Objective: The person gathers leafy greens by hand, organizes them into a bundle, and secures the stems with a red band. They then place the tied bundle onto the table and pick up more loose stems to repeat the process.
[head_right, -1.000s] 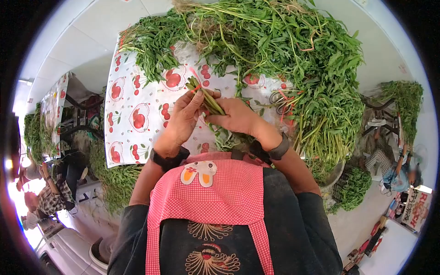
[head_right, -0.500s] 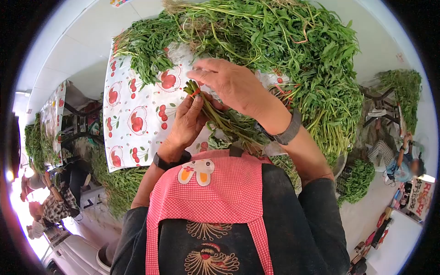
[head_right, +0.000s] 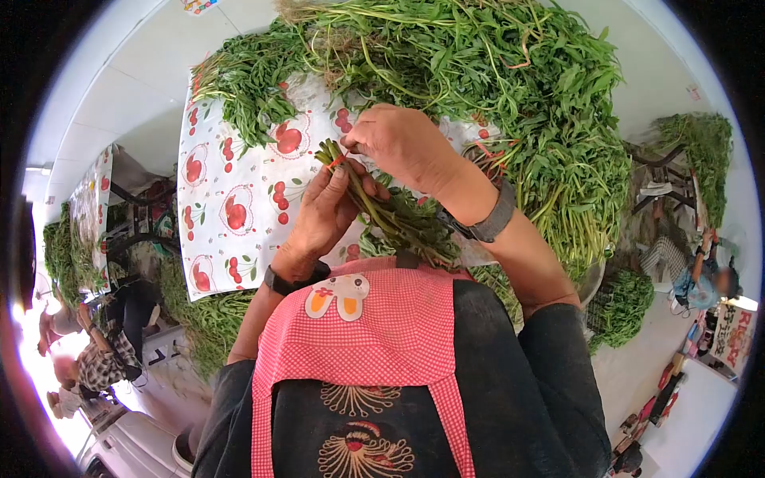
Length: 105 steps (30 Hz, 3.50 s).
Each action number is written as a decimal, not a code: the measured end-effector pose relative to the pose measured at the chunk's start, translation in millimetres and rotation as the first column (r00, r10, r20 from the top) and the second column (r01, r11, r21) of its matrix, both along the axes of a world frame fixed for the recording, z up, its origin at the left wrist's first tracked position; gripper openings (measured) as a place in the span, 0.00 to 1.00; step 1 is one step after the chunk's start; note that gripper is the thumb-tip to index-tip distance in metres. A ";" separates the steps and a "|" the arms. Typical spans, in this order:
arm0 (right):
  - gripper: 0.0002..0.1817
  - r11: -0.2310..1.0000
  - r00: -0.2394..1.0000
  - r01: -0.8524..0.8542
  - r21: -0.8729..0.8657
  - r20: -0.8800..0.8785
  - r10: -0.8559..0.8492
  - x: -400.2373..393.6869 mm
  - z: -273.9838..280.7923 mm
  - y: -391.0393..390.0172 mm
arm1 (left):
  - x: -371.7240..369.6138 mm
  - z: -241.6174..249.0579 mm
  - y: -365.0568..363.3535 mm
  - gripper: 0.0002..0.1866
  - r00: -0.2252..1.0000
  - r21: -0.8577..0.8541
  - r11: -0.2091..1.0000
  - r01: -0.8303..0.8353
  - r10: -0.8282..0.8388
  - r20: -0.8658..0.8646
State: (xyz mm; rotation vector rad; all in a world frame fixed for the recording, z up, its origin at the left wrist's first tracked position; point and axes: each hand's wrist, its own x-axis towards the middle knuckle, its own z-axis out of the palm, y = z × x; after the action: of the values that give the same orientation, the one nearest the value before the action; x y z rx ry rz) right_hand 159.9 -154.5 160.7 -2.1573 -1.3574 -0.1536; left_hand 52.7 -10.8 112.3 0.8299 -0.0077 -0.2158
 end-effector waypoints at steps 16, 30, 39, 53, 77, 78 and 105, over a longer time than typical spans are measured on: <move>0.06 0.962 0.950 0.222 0.158 -0.258 -0.176 -32.5 -28.1 -2.4 | 6.4 -6.9 -0.4 0.16 0.985 -0.054 0.990 -0.132 0.125 -0.118; 0.11 0.992 0.905 0.127 0.015 -0.410 -0.110 -23.5 -27.0 -17.1 | 5.1 -14.2 6.2 0.15 0.993 0.016 0.997 -0.074 0.075 -0.096; 0.11 0.983 0.675 0.172 0.063 -0.734 -0.072 -26.5 -29.1 -21.8 | 5.2 -15.3 8.5 0.15 0.990 0.228 0.965 -0.132 0.141 -0.025; 0.12 0.933 0.350 0.308 0.187 -0.934 0.071 -47.1 -51.0 -24.7 | 2.0 -13.3 10.8 0.13 0.991 0.087 0.990 -0.108 0.114 -0.071; 0.17 0.937 -0.009 0.312 0.159 -0.985 0.171 -48.5 -66.0 -24.0 | 5.8 -18.3 19.0 0.12 0.995 -0.121 0.991 0.057 -0.066 -0.070; 0.16 0.937 0.191 0.311 0.155 -0.977 0.099 -49.4 -66.3 -22.3 | 6.9 -17.0 20.5 0.12 0.996 -0.120 0.991 0.052 -0.060 -0.068; 0.14 0.980 -0.274 -0.134 0.149 -0.956 0.108 -32.2 -60.5 -14.7 | 16.8 -3.4 14.5 0.09 0.982 -0.366 0.912 -0.187 0.172 -0.073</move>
State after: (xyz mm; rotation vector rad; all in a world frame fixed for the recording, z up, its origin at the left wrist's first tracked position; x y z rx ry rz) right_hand 127.7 -169.2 100.3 -1.1326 -0.3713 1.4953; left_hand 69.5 3.8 108.9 0.4428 0.0633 -0.0522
